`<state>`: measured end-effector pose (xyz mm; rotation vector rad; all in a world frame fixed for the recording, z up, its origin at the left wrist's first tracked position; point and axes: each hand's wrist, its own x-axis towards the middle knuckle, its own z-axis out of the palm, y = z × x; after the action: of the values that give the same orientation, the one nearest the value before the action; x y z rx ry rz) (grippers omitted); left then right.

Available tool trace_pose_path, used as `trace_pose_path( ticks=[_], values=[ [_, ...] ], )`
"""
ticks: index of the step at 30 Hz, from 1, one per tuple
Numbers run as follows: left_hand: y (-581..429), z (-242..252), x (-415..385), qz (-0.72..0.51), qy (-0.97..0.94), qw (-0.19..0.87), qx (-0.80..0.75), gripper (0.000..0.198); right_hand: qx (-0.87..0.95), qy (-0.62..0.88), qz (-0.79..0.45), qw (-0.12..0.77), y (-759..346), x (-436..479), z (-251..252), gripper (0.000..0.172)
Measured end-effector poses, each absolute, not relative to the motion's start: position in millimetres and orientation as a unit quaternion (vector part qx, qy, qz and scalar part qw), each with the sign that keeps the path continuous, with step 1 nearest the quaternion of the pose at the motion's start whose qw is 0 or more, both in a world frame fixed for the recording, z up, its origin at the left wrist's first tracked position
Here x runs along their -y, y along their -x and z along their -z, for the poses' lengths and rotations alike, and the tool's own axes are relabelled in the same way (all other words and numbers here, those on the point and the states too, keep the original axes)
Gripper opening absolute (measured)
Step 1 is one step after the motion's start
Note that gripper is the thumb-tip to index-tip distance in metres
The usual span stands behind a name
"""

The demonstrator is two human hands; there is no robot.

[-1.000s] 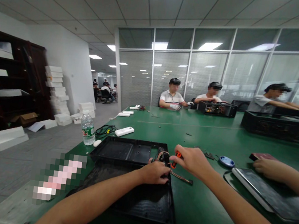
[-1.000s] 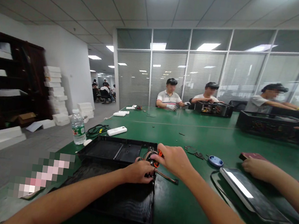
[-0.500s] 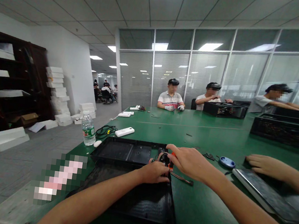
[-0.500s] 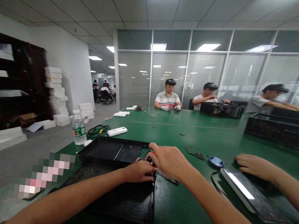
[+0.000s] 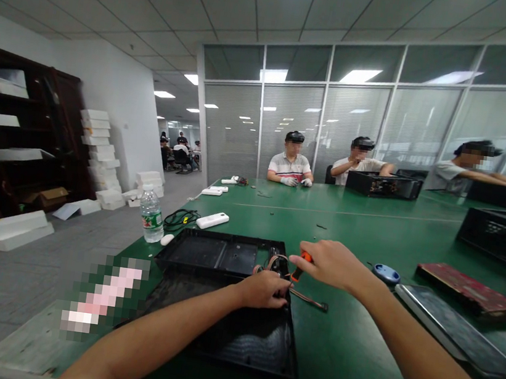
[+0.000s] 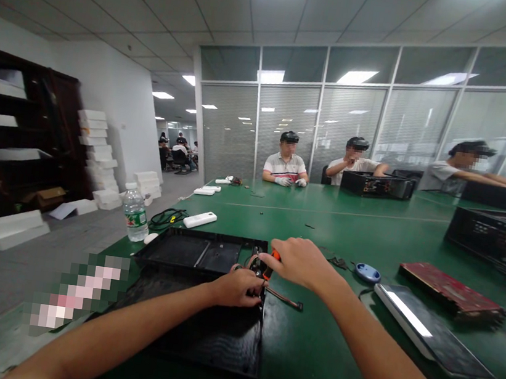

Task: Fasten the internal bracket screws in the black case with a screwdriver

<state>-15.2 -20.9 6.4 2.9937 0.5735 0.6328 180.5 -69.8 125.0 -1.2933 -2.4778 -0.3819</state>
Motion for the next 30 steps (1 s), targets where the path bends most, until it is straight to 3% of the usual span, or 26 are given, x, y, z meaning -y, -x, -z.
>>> trace_pose_path(
  ticks=[4, 7, 11, 14, 17, 24, 27, 30],
  values=[
    [14.4, -10.3, 23.3, -0.19, -0.962, 0.025, -0.195, 0.018, 0.899, 0.388, 0.074, 0.187, -183.4, 66.0, -118.9, 0.022],
    [13.7, -13.7, 26.0, -0.18, -0.964, 0.03, -0.196, 0.013, 0.889, 0.397, 0.089, 0.211, -190.7, 59.4, -109.4, 0.03],
    [13.6, -14.9, 28.7, -0.177, -0.962, 0.027, -0.205, 0.014, 0.896, 0.366, 0.049, 0.245, -199.1, 54.1, -103.2, 0.025],
    [14.8, -14.0, 28.5, -0.177, -0.961, 0.023, -0.211, 0.014, 0.905, 0.362, 0.032, 0.222, -198.2, 55.1, -105.2, 0.026],
    [16.3, -13.0, 26.8, -0.178, -0.962, 0.027, -0.205, 0.014, 0.893, 0.397, 0.09, 0.193, -194.6, 57.9, -107.3, 0.033],
    [15.4, -7.4, 23.1, -0.185, -0.961, 0.038, -0.199, 0.014, 0.896, 0.389, 0.064, 0.204, -192.6, 57.6, -104.0, 0.029],
    [15.2, -7.4, 22.1, -0.201, -0.955, 0.068, -0.209, 0.021, 0.875, 0.415, 0.042, 0.246, -197.6, 45.9, -99.7, 0.034],
    [18.8, -15.8, 20.9, -0.201, -0.95, 0.107, -0.214, 0.027, 0.85, 0.405, -0.088, 0.326, -207.2, 30.6, -95.1, 0.033]
  ],
)
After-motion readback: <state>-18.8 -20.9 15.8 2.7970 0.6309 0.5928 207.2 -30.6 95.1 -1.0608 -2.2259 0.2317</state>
